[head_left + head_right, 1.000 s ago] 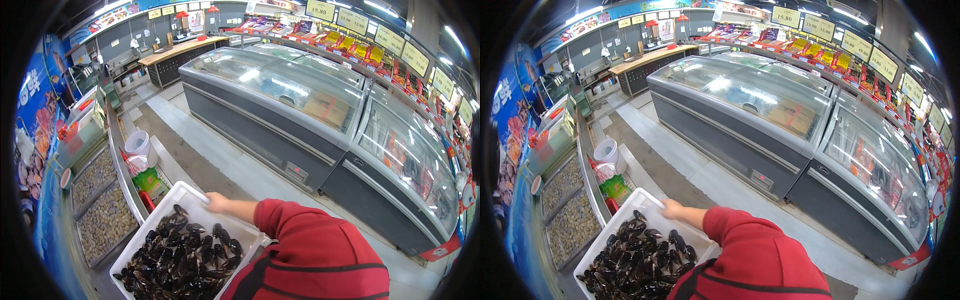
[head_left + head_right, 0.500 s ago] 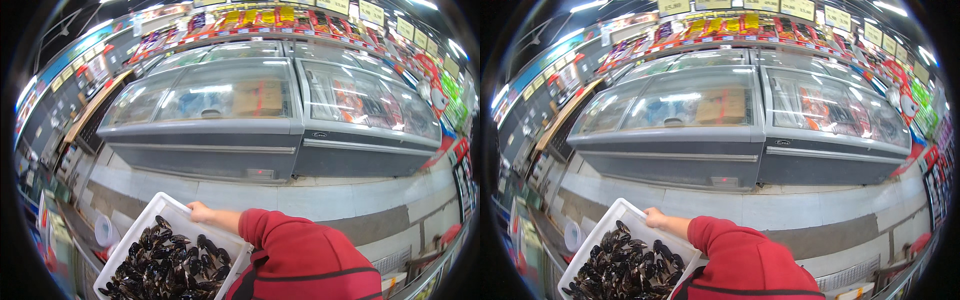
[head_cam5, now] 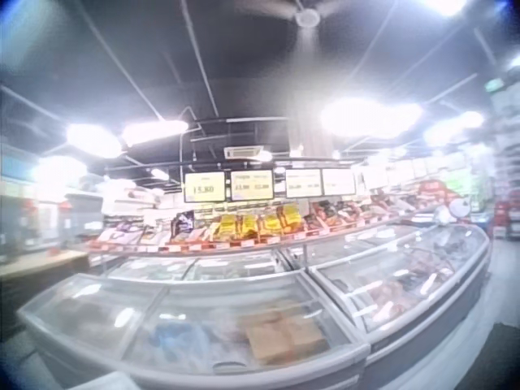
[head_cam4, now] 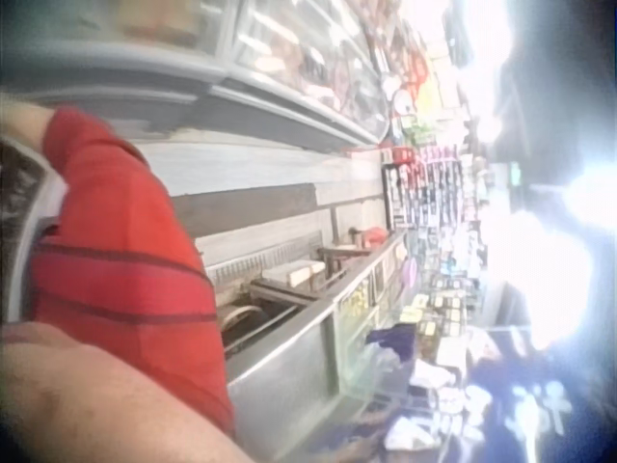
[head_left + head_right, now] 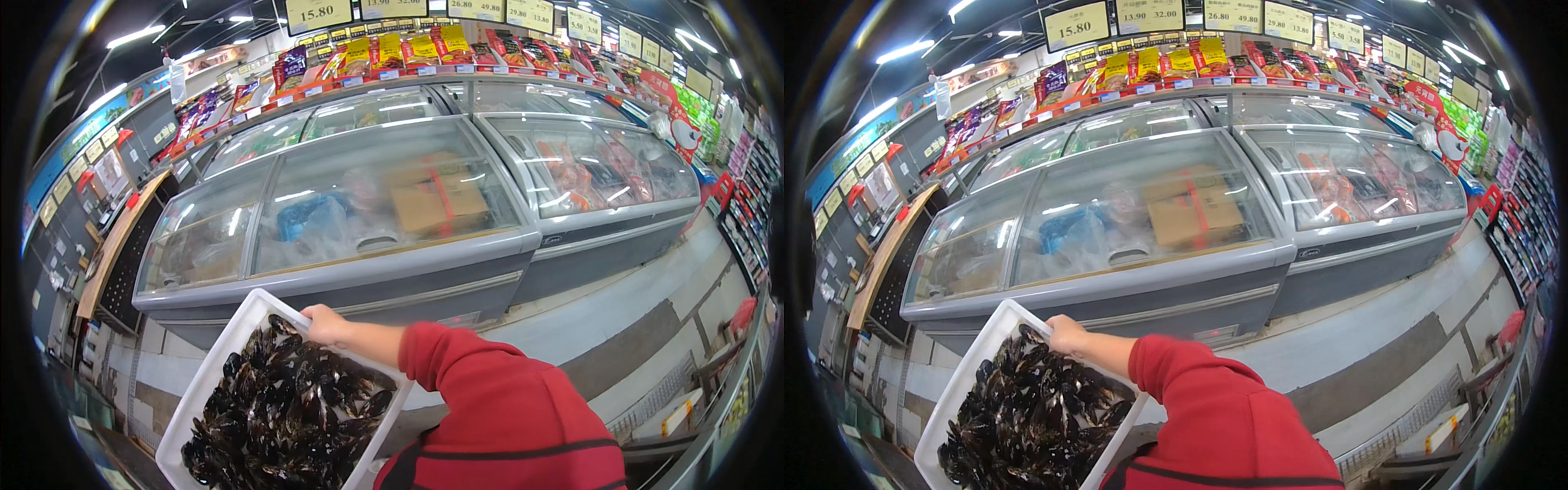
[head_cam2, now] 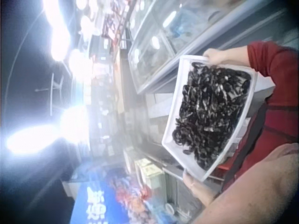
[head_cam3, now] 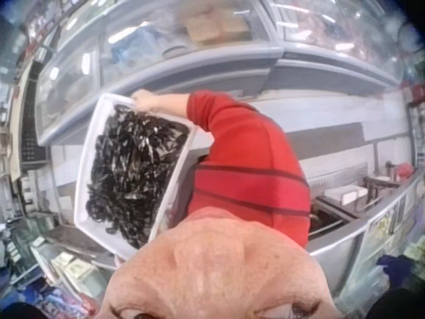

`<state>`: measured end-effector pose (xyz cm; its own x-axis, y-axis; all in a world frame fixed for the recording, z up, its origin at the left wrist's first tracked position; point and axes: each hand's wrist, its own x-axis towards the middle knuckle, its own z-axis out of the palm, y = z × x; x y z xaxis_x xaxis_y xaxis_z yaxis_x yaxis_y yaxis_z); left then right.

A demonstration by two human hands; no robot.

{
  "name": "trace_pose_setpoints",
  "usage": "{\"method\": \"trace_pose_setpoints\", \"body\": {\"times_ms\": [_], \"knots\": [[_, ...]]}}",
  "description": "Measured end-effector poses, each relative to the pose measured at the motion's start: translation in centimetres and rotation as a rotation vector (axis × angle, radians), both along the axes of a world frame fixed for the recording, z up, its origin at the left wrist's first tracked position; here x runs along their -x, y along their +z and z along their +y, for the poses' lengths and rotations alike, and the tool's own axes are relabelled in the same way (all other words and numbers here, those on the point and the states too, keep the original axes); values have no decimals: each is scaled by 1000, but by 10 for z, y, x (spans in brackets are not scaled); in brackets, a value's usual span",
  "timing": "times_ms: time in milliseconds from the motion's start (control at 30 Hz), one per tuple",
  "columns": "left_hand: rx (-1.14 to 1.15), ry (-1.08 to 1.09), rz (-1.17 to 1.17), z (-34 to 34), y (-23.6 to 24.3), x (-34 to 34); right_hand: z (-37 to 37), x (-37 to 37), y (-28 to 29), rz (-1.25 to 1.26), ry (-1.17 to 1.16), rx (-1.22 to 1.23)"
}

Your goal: The person scoops water from a bucket and pours it over trays of clams in a seafood display case. They then lift a white tray of mussels from the case, carry it to a sink, and wash the mussels under running water by hand.

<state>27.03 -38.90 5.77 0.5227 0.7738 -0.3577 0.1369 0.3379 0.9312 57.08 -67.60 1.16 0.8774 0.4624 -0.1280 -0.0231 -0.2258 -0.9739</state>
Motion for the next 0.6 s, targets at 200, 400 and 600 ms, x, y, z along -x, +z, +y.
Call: {"method": "trace_pose_setpoints", "body": {"times_ms": [200, 400, 600], "knots": [[-8, -44, 1, 208, 20, -64, 165, -87, 7, 18, -150, -30], [45, 43, -65, 443, -37, 17, 389, -83, -38, -3, -25, 74], [-34, 129, -75, 676, -88, 161, 540, 41, -66, -31, -149, -14]]}}
